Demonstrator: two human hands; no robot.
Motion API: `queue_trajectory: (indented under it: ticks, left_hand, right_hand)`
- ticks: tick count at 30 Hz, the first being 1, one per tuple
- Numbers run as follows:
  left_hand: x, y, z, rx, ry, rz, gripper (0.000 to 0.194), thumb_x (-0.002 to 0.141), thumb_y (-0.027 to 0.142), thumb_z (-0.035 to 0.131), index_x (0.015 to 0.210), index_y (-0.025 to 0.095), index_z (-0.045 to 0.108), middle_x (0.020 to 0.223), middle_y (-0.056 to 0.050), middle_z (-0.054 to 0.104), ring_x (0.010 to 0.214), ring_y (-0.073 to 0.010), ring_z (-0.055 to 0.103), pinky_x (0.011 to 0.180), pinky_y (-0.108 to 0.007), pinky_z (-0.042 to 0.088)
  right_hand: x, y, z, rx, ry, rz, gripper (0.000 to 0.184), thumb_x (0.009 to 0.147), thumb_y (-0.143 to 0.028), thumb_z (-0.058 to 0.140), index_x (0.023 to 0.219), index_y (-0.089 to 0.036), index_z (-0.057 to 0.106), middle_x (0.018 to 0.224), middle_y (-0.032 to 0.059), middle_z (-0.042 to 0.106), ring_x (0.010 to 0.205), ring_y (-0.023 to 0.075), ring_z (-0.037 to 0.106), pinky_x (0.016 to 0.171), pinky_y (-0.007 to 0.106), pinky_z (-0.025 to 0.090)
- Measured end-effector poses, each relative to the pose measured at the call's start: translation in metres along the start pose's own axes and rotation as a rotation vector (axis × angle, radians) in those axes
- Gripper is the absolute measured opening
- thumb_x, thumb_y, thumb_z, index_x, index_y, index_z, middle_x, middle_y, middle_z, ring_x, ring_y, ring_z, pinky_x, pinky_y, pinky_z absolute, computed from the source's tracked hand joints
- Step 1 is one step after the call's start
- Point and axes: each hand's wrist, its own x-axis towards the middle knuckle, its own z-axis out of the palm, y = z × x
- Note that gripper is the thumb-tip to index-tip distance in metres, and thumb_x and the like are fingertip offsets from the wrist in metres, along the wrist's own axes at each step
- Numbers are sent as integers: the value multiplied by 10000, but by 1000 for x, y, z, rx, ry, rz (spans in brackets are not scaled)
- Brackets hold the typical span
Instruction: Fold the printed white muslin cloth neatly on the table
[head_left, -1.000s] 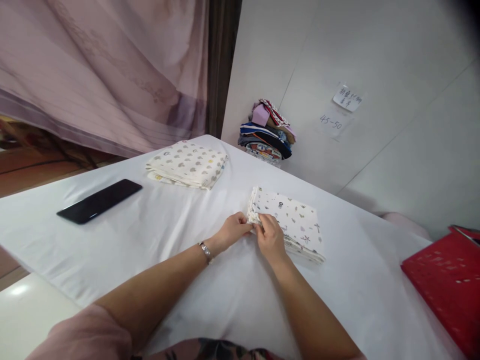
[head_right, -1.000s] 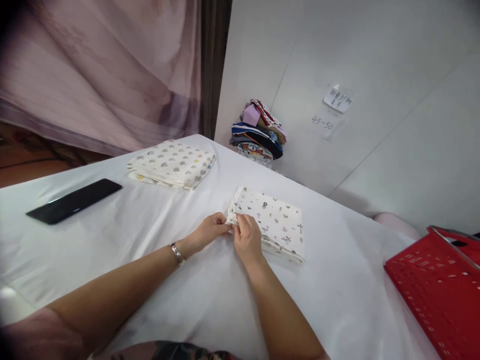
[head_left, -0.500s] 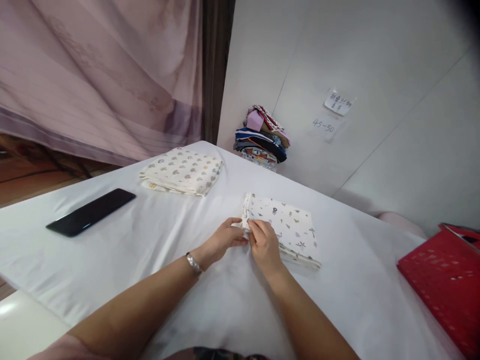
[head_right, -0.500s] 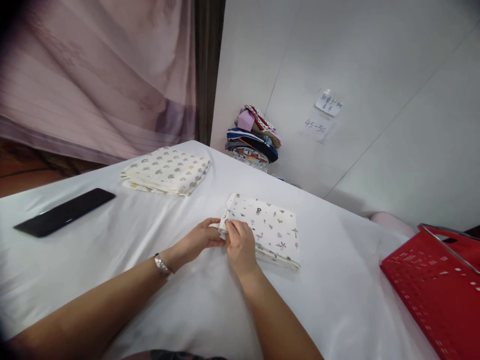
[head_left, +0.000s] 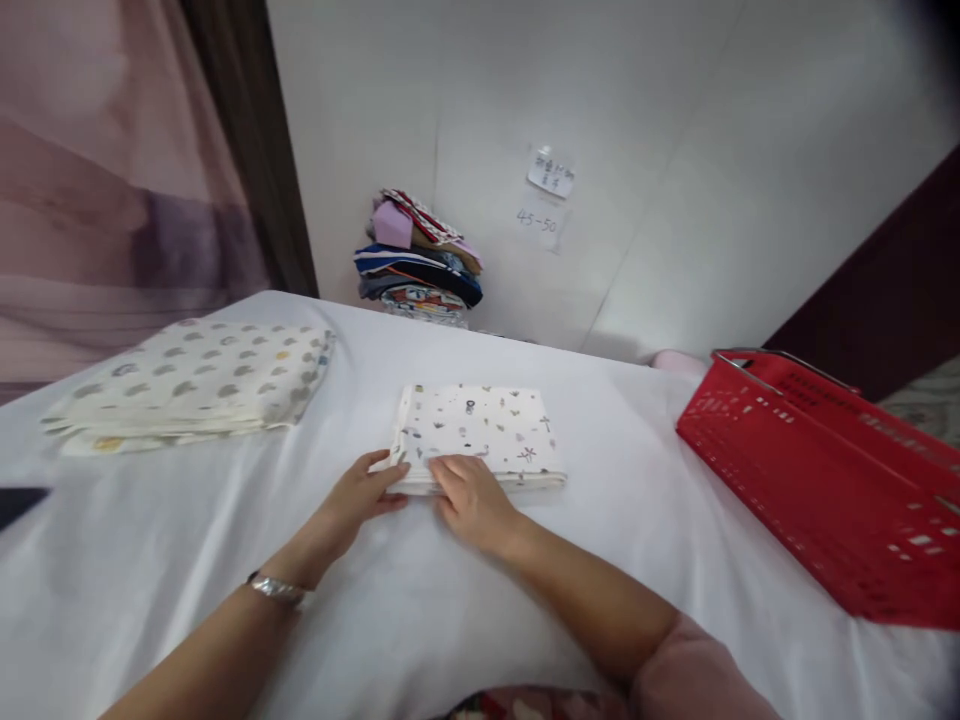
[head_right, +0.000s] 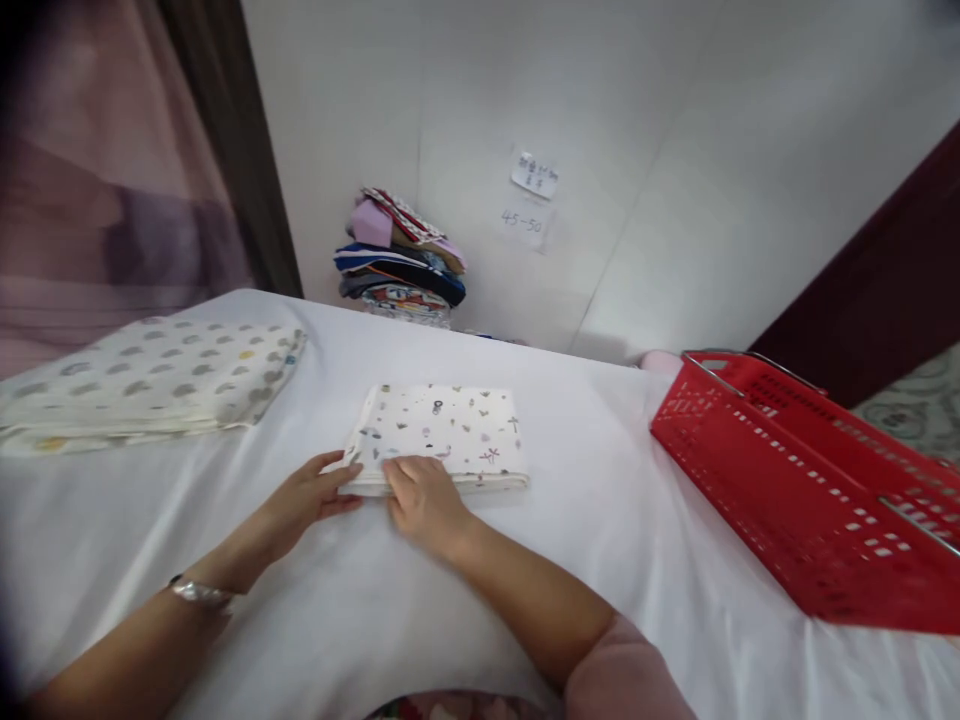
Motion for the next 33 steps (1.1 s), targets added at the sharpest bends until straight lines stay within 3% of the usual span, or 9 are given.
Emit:
queue_trajectory:
  ticks: [5,8,11,15,18,23,26,30,33]
  left_hand:
    - [-1,6,-4,93,-15,-6,730,625,288,745,1245,149,386,966,-103,632,777,-183,654,688,-289,565]
    - [-1,8,-4,129,-18,-27,735,611,260,743,1244,135,391,945,-101,635,777,-191,655,682,-293,564]
    - [0,8,-3,135,-15,-34,714,606,227,733,1233,136,405,953,-99,632,757,-187,653,680,-309,565]
    - [1,9,-3,188,-5,-52,706,627,217,709,1250,146,386,869,-72,639,674,-162,645,662,-302,558]
    - [0,9,-2,254,23,-62,709,644,223,688,1266,132,360,761,-52,634,591,-158,630,611,-296,545]
    - [-5,9,2,314,78,-34,626,691,239,619,1250,125,362,682,-35,609,572,-162,617,534,-259,494]
    - [-9,10,5,315,117,11,563,689,264,598,1204,131,412,707,-37,610,585,-153,607,543,-253,478]
    - [-17,6,8,329,77,90,570,671,288,586,1196,142,419,871,-68,630,657,-154,614,572,-250,465]
    - [-21,-5,10,491,67,102,605,641,285,601,1203,139,429,857,-66,634,661,-166,602,563,-253,441]
  right_hand:
    - [-69,58,-45,-129,-85,161,378,877,-316,438,1235,-194,452,1252,90,510,1162,213,422,998,405,282]
    - [-113,94,-69,-141,-52,384,370,877,-316,414,1218,-200,496,1288,88,495,1220,232,390,1030,446,240]
    - [-139,112,-82,35,69,652,371,870,-379,404,1140,-191,576,1220,86,556,1176,232,455,1006,406,311]
    - [-134,115,-87,404,194,956,459,843,-444,433,1203,-177,531,1085,77,624,982,213,587,787,324,481]
    - [-112,114,-87,571,97,1049,587,814,-441,494,1311,-142,405,942,86,644,768,182,624,586,264,494]
    - [-79,115,-81,626,-42,1101,685,764,-431,579,1351,-184,326,818,52,625,541,122,560,485,233,443]
    - [-72,114,-83,691,-49,1100,624,730,-362,613,1291,-215,384,810,30,613,565,124,558,493,230,437]
    - [-83,113,-94,802,72,1039,628,718,-323,610,1287,-232,359,873,22,588,723,144,590,579,232,469]
    - [-98,115,-94,737,17,1081,633,727,-352,598,1297,-234,350,852,20,574,680,143,582,541,233,459]
